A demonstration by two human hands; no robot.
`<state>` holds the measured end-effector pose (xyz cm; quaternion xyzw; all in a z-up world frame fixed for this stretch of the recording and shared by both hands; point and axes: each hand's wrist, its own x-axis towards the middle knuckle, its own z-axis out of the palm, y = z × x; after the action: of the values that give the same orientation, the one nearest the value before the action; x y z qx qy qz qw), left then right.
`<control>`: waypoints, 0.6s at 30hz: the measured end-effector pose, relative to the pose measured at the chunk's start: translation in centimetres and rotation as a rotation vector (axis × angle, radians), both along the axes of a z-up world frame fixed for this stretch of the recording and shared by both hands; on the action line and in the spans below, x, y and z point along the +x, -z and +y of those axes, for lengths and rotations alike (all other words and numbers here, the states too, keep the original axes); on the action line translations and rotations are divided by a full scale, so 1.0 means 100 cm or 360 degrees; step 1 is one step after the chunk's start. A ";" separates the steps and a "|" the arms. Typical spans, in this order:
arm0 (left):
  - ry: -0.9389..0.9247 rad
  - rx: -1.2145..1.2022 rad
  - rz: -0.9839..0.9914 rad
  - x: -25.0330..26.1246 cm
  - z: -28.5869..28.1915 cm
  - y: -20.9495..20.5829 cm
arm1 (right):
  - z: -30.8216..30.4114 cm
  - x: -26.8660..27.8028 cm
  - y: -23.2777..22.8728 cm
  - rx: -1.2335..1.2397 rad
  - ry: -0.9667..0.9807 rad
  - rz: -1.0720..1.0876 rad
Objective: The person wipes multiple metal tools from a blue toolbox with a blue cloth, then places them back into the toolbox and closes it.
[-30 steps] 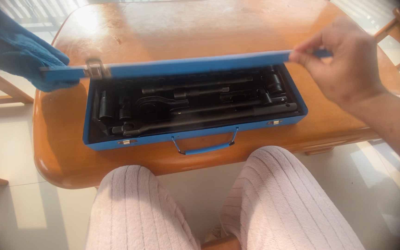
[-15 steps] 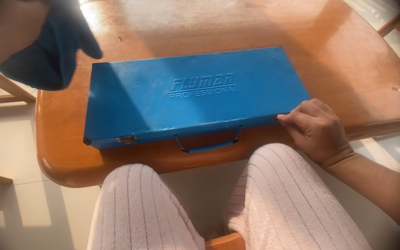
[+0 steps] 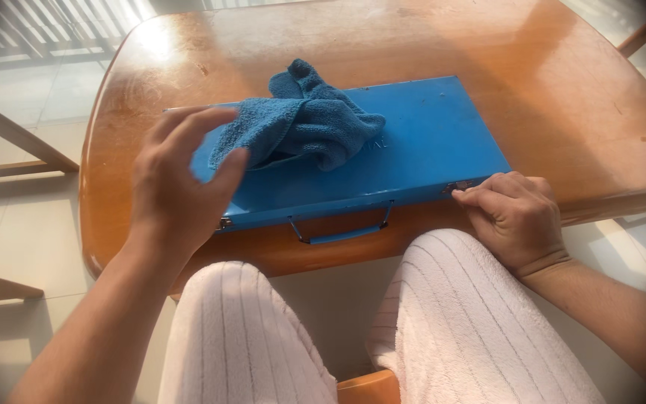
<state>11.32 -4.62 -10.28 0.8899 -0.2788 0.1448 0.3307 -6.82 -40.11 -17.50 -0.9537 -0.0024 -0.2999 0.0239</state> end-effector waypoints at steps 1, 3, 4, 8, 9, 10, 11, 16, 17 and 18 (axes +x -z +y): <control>-0.0134 0.0114 -0.0029 -0.006 0.019 0.008 | 0.000 0.001 0.001 0.0007 0.0021 0.0011; -0.0257 0.0305 -0.0094 -0.018 0.046 0.028 | 0.002 0.001 0.005 0.0006 0.0053 0.0053; -0.0246 0.0382 -0.0126 -0.024 0.054 0.039 | 0.002 0.000 0.007 0.0005 0.0076 0.0075; -0.0198 0.0500 -0.0103 -0.029 0.067 0.071 | -0.001 -0.002 0.012 -0.0069 -0.0003 0.0065; -0.0240 0.0547 -0.0128 -0.028 0.067 0.074 | -0.004 -0.003 0.011 -0.0129 -0.0032 0.0091; -0.0271 0.0591 -0.0156 -0.026 0.065 0.074 | -0.007 -0.005 0.009 -0.0192 -0.0049 0.0117; -0.0302 0.0635 -0.0184 -0.023 0.063 0.073 | -0.011 -0.007 0.006 -0.0271 -0.0030 0.0226; -0.0225 0.0630 -0.0320 -0.018 0.062 0.064 | -0.006 -0.002 -0.017 -0.0200 -0.0047 0.0294; -0.0209 0.0636 -0.0336 -0.018 0.058 0.063 | -0.007 0.007 -0.023 -0.0256 -0.0077 0.0220; -0.0198 0.0648 -0.0298 -0.014 0.058 0.059 | -0.006 0.015 -0.024 -0.0290 -0.0047 0.0154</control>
<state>9.88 1.15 -16.20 0.9364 -0.2764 0.1875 0.1074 -5.32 -40.73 -15.08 -0.9651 -0.0426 -0.2518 -0.0585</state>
